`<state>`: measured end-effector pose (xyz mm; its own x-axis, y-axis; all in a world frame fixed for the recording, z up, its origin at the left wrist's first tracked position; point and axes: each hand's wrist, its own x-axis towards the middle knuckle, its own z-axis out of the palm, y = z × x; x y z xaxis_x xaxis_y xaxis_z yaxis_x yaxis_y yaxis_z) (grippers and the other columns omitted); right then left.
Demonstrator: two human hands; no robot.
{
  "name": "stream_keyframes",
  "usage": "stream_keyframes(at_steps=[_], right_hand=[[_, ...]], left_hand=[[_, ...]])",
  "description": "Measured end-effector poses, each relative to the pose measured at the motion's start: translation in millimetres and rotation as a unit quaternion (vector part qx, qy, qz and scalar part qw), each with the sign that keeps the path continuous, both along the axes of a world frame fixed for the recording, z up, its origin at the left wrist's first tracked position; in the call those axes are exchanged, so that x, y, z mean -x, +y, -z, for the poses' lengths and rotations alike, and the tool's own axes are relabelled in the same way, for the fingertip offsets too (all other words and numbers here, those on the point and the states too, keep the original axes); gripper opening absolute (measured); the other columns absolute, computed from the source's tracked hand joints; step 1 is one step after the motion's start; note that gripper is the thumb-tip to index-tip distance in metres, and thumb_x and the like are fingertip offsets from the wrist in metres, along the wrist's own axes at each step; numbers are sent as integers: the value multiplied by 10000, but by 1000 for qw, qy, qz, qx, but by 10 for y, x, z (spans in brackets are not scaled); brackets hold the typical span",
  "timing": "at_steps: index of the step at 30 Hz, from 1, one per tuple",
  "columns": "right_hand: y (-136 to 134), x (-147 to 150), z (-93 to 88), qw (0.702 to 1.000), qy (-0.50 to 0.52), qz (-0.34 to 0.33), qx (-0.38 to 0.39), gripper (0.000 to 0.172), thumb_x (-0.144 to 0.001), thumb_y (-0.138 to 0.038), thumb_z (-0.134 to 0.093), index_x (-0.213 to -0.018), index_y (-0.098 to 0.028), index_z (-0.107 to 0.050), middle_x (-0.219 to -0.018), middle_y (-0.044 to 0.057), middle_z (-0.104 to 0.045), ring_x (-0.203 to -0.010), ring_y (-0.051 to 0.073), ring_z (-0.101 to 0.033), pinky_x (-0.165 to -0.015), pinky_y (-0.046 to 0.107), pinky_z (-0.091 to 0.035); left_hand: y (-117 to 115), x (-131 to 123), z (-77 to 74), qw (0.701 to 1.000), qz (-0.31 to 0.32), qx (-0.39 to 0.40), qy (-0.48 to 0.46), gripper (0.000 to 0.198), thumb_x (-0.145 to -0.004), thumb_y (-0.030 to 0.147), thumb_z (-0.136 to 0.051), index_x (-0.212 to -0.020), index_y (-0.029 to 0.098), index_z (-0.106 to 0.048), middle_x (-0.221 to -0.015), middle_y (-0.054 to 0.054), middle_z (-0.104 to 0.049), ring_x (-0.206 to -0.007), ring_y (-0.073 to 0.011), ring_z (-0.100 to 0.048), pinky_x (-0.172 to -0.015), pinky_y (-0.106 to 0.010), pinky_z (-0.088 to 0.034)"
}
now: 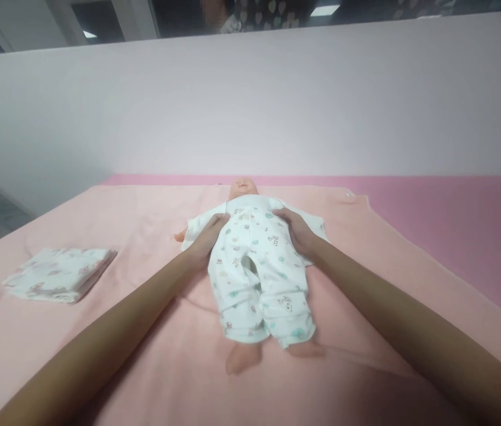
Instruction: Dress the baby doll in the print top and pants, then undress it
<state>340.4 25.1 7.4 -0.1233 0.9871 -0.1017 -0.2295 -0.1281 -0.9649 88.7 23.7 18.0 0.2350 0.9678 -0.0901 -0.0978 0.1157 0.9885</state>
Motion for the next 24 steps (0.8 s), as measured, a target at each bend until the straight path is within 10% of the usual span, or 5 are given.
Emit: stream_keyframes(at_steps=[11,15,24], right_hand=[[248,-5,-574,921,-355,-60,-148,429,-873,-576,-736,-856,-170,-597,-805,6,-576,-715,110,-461,-663,253,-333],[456,92,-469,939,-315,-10,-136,357,-936,-526,-692,-972,-179,-614,-906,20,-633,-783,123,-519,-700,245,-385],[243,125,3,973,-190,128,-20,484,-850,-654,-750,-874,-188,-622,-943,37,-675,-839,162,-568,-774,287,-460]], left_hand=[[339,32,-247,930,-1,-244,275,428,-1010,629,-556,-859,231,-509,-840,-10,-551,-787,-198,-519,-731,-334,-401],[576,-47,-118,948,-94,-150,265,400,-1045,604,-495,-946,220,-545,-1006,-62,-625,-970,-250,-584,-863,-371,-433],[405,-57,48,979,-63,-70,181,516,-850,732,-719,-838,222,-644,-881,-56,-693,-981,-309,-636,-893,-401,-478]])
